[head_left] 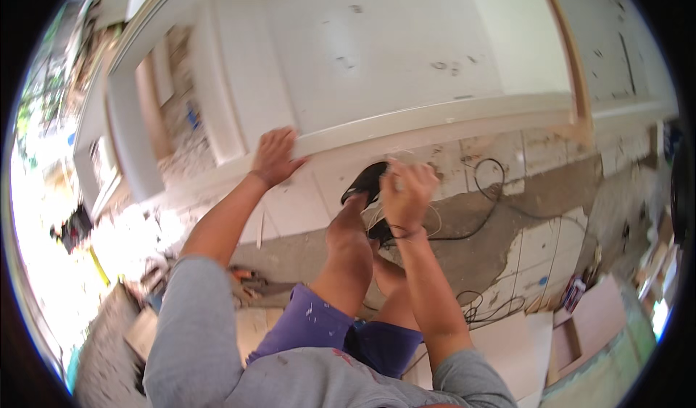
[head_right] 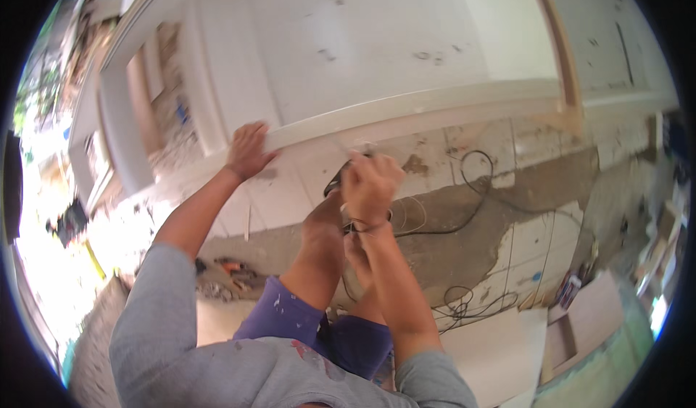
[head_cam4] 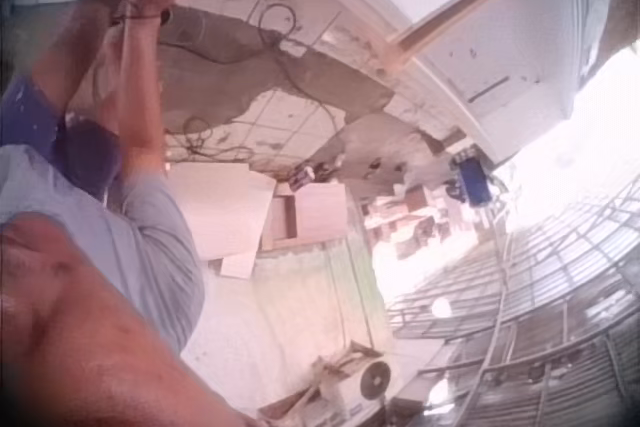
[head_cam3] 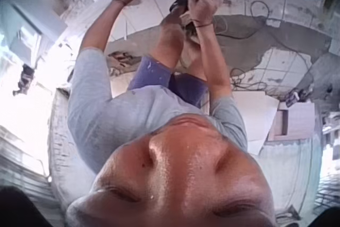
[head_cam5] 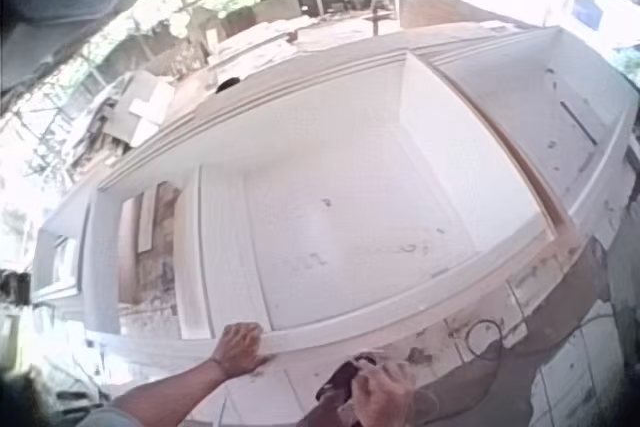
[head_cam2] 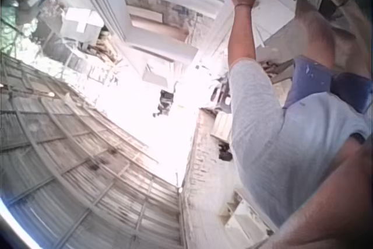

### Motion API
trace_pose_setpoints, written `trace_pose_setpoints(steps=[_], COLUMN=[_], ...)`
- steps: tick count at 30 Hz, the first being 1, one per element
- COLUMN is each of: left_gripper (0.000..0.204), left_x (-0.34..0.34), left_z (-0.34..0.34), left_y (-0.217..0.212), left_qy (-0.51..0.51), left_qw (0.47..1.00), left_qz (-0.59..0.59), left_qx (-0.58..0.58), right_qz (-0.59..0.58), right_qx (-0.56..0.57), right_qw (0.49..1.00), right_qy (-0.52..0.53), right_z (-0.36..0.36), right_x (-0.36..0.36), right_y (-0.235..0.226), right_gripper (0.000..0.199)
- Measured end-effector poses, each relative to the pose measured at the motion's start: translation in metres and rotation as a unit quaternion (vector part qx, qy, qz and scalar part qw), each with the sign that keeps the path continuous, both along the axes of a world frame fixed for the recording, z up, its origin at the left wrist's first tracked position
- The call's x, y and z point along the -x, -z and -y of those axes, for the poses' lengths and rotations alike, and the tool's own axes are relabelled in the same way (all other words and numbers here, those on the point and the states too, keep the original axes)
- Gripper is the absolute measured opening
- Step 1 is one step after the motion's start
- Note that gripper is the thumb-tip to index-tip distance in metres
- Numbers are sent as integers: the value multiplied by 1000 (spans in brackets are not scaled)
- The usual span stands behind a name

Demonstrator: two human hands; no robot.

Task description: The person uses a piece of sandpaper to smooth the edges and surfaces of a white cabinet frame.

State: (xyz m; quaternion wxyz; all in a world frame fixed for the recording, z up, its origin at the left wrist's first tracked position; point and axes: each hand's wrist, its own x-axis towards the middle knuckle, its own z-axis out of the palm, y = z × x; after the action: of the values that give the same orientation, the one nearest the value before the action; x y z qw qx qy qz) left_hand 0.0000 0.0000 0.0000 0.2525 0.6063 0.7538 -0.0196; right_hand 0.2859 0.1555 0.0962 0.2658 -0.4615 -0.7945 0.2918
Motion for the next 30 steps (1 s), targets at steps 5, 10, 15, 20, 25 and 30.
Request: trace_pose_setpoints(steps=[5,10,15,20,25,30], left_gripper=[78,70,61,57,59,61], left_x=[-120,-197,-242,-240,-191,-202], left_z=[-29,-73,-10,121,251,366], left_y=[-5,-68,-91,-127,-175,-203], left_qy=[-96,-94,-206,-237,-236,-370], left_qw=[983,993,964,935,885,843], left_qz=[-109,67,165,198,147,176], left_qx=[-107,27,39,171,373,348], right_qz=[59,221,217,52,24,115], right_qx=[100,259,412,502,513,461], right_qw=[992,940,878,842,847,880], right_qy=[46,14,115,189,140,2], right_z=[54,130,173,210,223,221], right_x=[-117,-257,-287,-275,-224,-186], right_y=[7,-18,-70,-46,-64,-99], right_gripper=[17,13,11,11,11,8])
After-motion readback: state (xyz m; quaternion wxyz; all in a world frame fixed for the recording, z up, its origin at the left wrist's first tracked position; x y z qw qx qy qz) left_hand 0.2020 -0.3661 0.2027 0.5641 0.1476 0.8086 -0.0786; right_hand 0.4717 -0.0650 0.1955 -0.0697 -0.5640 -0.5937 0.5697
